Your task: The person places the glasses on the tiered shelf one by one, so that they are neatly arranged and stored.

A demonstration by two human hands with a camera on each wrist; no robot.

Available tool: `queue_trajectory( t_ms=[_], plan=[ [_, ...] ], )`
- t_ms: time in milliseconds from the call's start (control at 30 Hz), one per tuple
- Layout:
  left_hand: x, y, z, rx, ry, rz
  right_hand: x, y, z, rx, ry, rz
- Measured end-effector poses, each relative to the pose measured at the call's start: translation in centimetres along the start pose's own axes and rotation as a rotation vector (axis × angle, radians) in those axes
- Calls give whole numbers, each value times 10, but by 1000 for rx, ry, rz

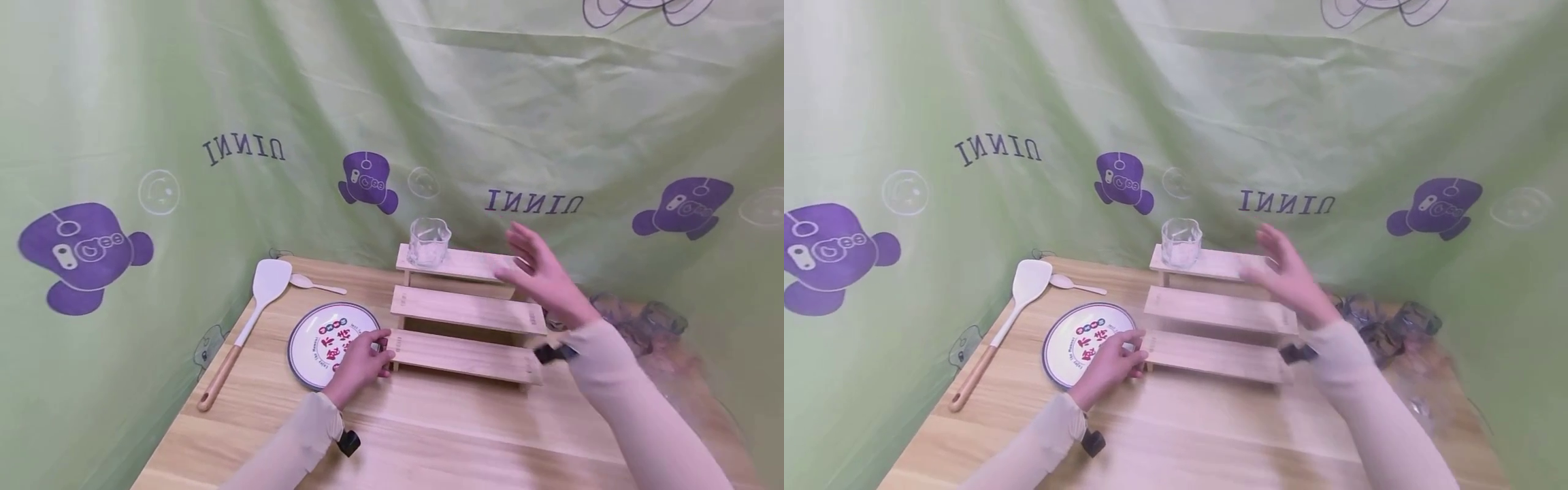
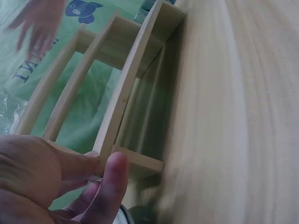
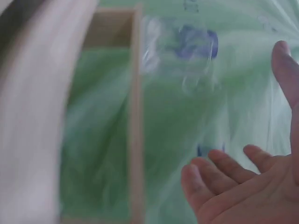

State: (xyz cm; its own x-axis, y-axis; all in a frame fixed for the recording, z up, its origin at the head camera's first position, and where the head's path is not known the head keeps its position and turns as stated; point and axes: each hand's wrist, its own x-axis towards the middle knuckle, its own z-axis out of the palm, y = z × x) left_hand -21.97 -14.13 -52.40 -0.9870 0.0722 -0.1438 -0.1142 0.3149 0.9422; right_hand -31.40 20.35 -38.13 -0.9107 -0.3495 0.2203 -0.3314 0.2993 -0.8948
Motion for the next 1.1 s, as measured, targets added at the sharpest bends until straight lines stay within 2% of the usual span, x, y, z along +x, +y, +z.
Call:
queue_trajectory(
  t_ms=[100,200,300,367,467,600,733,900,1100],
  plan=[
    [-2,2,-3,26,21,0,-59,28,-29,-74,85,-39],
    [-6,2,-5,44,29,-8,-123,56,-53,-187,184,-42],
    [-8,1,-8,61,36,0,-180,78,-74,-275,307,11],
    [-9,2,-11,72,52,15,-209,90,-86,-308,371,71],
    [-10,2,-14,97,80,18,-240,108,-97,-349,382,166],
    [-5,2,-7,109,65,11,-268,128,-106,-343,312,272],
    [4,1,7,86,29,20,-285,137,-114,-342,332,350],
    [2,0,10,77,42,4,-277,140,-117,-420,292,344],
    [1,3,10,89,42,20,-277,149,-112,-367,267,275]
  ],
)
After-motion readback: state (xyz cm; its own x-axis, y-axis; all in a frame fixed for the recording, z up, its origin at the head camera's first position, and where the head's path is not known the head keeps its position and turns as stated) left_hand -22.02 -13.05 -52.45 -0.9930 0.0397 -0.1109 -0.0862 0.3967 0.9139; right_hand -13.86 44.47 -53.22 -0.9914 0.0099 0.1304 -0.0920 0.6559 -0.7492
